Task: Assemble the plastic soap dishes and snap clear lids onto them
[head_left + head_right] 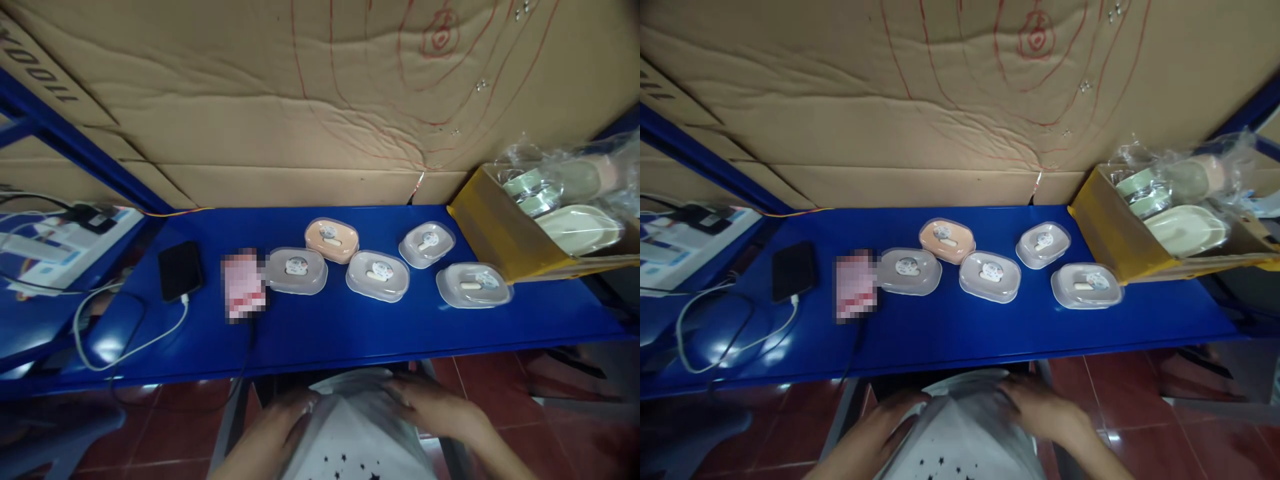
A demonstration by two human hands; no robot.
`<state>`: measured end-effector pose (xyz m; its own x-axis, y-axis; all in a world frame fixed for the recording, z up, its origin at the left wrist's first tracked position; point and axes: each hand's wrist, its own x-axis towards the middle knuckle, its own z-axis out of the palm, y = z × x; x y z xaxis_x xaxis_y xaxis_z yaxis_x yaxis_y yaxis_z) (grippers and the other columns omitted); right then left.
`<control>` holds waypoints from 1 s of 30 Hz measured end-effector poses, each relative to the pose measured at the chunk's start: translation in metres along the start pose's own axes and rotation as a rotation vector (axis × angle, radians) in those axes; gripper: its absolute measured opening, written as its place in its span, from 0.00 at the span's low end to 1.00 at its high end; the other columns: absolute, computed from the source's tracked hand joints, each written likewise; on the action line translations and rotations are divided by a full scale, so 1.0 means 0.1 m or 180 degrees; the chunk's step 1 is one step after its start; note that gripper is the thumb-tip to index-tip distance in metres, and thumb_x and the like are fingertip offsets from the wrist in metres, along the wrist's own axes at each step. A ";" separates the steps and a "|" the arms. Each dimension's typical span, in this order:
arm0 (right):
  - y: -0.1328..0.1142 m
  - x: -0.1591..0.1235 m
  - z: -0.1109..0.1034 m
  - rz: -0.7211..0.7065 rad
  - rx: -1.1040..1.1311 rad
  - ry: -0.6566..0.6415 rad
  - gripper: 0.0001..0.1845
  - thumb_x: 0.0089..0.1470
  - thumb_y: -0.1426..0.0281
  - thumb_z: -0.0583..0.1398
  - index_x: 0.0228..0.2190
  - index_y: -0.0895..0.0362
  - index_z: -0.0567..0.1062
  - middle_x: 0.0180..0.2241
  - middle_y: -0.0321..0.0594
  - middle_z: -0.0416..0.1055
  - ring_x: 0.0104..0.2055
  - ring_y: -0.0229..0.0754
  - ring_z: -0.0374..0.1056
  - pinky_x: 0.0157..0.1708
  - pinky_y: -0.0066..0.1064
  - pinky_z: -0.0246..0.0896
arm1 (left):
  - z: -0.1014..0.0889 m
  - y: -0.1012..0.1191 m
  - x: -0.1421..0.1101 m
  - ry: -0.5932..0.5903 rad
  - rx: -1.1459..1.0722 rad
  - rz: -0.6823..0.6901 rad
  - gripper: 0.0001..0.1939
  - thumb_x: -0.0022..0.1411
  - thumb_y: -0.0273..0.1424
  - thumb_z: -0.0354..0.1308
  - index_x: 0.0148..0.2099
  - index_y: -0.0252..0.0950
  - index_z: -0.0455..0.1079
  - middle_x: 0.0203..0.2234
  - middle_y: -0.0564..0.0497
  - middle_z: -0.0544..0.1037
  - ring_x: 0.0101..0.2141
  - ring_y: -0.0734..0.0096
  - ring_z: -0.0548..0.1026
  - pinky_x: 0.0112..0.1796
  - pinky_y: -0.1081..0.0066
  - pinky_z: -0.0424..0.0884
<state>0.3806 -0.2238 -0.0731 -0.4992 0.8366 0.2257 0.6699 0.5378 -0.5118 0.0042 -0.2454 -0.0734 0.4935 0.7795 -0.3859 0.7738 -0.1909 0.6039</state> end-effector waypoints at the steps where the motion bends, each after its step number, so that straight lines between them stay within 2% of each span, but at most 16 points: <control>1: -0.07 0.08 -0.26 -0.0100 0.0462 -0.0670 0.26 0.62 0.56 0.68 0.61 0.28 0.77 0.46 0.32 0.86 0.42 0.51 0.85 0.36 0.41 0.84 | -0.16 0.07 -0.04 0.0157 -0.0081 0.0159 0.21 0.77 0.31 0.51 0.65 0.52 0.75 0.60 0.49 0.82 0.58 0.57 0.82 0.60 0.56 0.80; 2: -0.13 0.19 -0.54 -0.0013 0.0758 -0.1223 0.28 0.65 0.59 0.67 0.64 0.29 0.74 0.52 0.32 0.84 0.49 0.49 0.84 0.44 0.40 0.85 | -0.34 0.13 -0.06 0.0393 -0.0066 0.0272 0.19 0.80 0.33 0.50 0.65 0.51 0.75 0.59 0.49 0.83 0.56 0.59 0.83 0.58 0.58 0.81; 3: -0.16 0.33 -0.79 -0.0011 0.0911 -0.1517 0.27 0.68 0.60 0.66 0.65 0.31 0.73 0.56 0.31 0.83 0.54 0.46 0.83 0.49 0.37 0.84 | -0.54 0.18 -0.07 0.0688 0.0041 0.0402 0.18 0.80 0.35 0.50 0.64 0.51 0.75 0.58 0.49 0.83 0.55 0.59 0.83 0.57 0.59 0.82; 4: -0.17 0.49 -1.02 -0.0147 0.0969 -0.1577 0.25 0.70 0.59 0.65 0.65 0.34 0.73 0.56 0.30 0.82 0.55 0.42 0.81 0.52 0.35 0.82 | -0.74 0.21 -0.05 0.1052 0.0215 0.0485 0.18 0.80 0.35 0.50 0.63 0.51 0.76 0.56 0.50 0.84 0.54 0.59 0.83 0.57 0.59 0.82; 6: -0.11 0.87 -1.32 -0.0433 0.0772 -0.1208 0.18 0.73 0.60 0.62 0.62 0.39 0.76 0.55 0.32 0.82 0.55 0.40 0.80 0.54 0.34 0.79 | -1.16 0.22 0.06 0.1663 0.0656 0.0743 0.16 0.80 0.35 0.52 0.62 0.50 0.76 0.53 0.50 0.84 0.52 0.58 0.84 0.55 0.58 0.82; 7: -0.07 1.08 -1.38 -0.0534 0.0595 -0.0908 0.15 0.74 0.61 0.61 0.59 0.42 0.77 0.53 0.33 0.82 0.54 0.40 0.80 0.53 0.35 0.78 | -1.36 0.20 0.14 0.1904 0.0881 0.0756 0.15 0.80 0.36 0.54 0.63 0.49 0.75 0.54 0.48 0.84 0.53 0.56 0.83 0.55 0.56 0.81; 9: 0.03 1.48 -1.35 -0.0687 0.0085 -0.0383 0.13 0.76 0.64 0.57 0.54 0.49 0.80 0.49 0.38 0.83 0.51 0.43 0.79 0.53 0.39 0.75 | -1.71 0.14 0.36 0.2030 0.1261 0.0815 0.17 0.79 0.39 0.57 0.65 0.45 0.74 0.58 0.44 0.82 0.57 0.51 0.81 0.58 0.51 0.79; 11: 0.09 1.81 -1.19 -0.0770 -0.0876 -0.0080 0.15 0.77 0.65 0.55 0.47 0.54 0.81 0.44 0.43 0.82 0.47 0.48 0.78 0.49 0.43 0.71 | -1.99 0.08 0.59 0.1823 0.1503 0.0919 0.20 0.77 0.40 0.58 0.66 0.43 0.72 0.66 0.40 0.76 0.65 0.45 0.75 0.63 0.45 0.74; 13: 0.11 2.03 -0.99 -0.0737 -0.1703 0.0050 0.15 0.76 0.64 0.56 0.44 0.56 0.81 0.41 0.46 0.81 0.43 0.51 0.75 0.45 0.45 0.66 | -2.19 0.02 0.81 0.1515 0.1550 0.0967 0.24 0.74 0.41 0.61 0.68 0.42 0.70 0.72 0.40 0.69 0.71 0.43 0.68 0.68 0.42 0.67; 16: 0.11 2.16 -0.76 -0.0561 -0.2068 0.0241 0.17 0.75 0.59 0.58 0.45 0.58 0.81 0.40 0.48 0.80 0.42 0.53 0.73 0.43 0.45 0.61 | -2.37 -0.09 1.05 0.1070 0.1557 0.0904 0.27 0.70 0.39 0.67 0.68 0.47 0.70 0.75 0.43 0.64 0.72 0.45 0.67 0.69 0.44 0.67; 19: 0.18 2.17 -0.65 -0.0397 -0.2088 0.0605 0.18 0.75 0.57 0.58 0.47 0.58 0.81 0.41 0.46 0.80 0.43 0.53 0.73 0.44 0.44 0.60 | -2.46 -0.25 1.21 0.1033 0.1563 0.0845 0.28 0.68 0.39 0.69 0.67 0.49 0.69 0.74 0.45 0.65 0.69 0.47 0.70 0.66 0.46 0.70; 22: 0.30 2.18 -0.66 -0.0277 -0.2187 0.0879 0.15 0.75 0.60 0.59 0.48 0.59 0.80 0.41 0.45 0.81 0.43 0.52 0.75 0.45 0.43 0.60 | -2.50 -0.42 1.31 0.1297 0.1547 0.0887 0.25 0.70 0.39 0.68 0.66 0.47 0.69 0.73 0.43 0.67 0.68 0.47 0.71 0.65 0.46 0.72; 26: 0.39 2.22 -0.73 -0.0184 -0.2480 0.1150 0.10 0.73 0.67 0.62 0.46 0.61 0.80 0.41 0.46 0.83 0.42 0.51 0.78 0.49 0.44 0.62 | -2.41 -0.58 1.40 0.1936 0.1524 0.0797 0.24 0.76 0.43 0.62 0.68 0.45 0.67 0.71 0.39 0.68 0.66 0.42 0.73 0.62 0.43 0.75; 28: 0.35 2.25 -0.73 -0.0237 -0.2534 0.1260 0.10 0.73 0.68 0.63 0.49 0.62 0.79 0.48 0.50 0.84 0.48 0.53 0.80 0.54 0.46 0.61 | -2.35 -0.61 1.42 0.2223 0.1598 0.0749 0.25 0.78 0.43 0.58 0.71 0.45 0.65 0.71 0.36 0.67 0.65 0.39 0.74 0.59 0.42 0.77; 30: 0.25 2.26 -0.69 -0.0343 -0.2466 0.1273 0.14 0.73 0.69 0.62 0.55 0.62 0.77 0.55 0.53 0.82 0.55 0.55 0.79 0.58 0.48 0.60 | -2.30 -0.61 1.43 0.2477 0.1742 0.0723 0.24 0.79 0.41 0.56 0.73 0.45 0.65 0.68 0.34 0.68 0.61 0.38 0.76 0.55 0.41 0.78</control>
<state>0.3226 -0.0138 0.0220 -0.4486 0.6728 0.5884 0.8873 0.4142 0.2028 -0.0635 0.0149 -0.0054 0.4057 0.8283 0.3865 0.8671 -0.4825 0.1240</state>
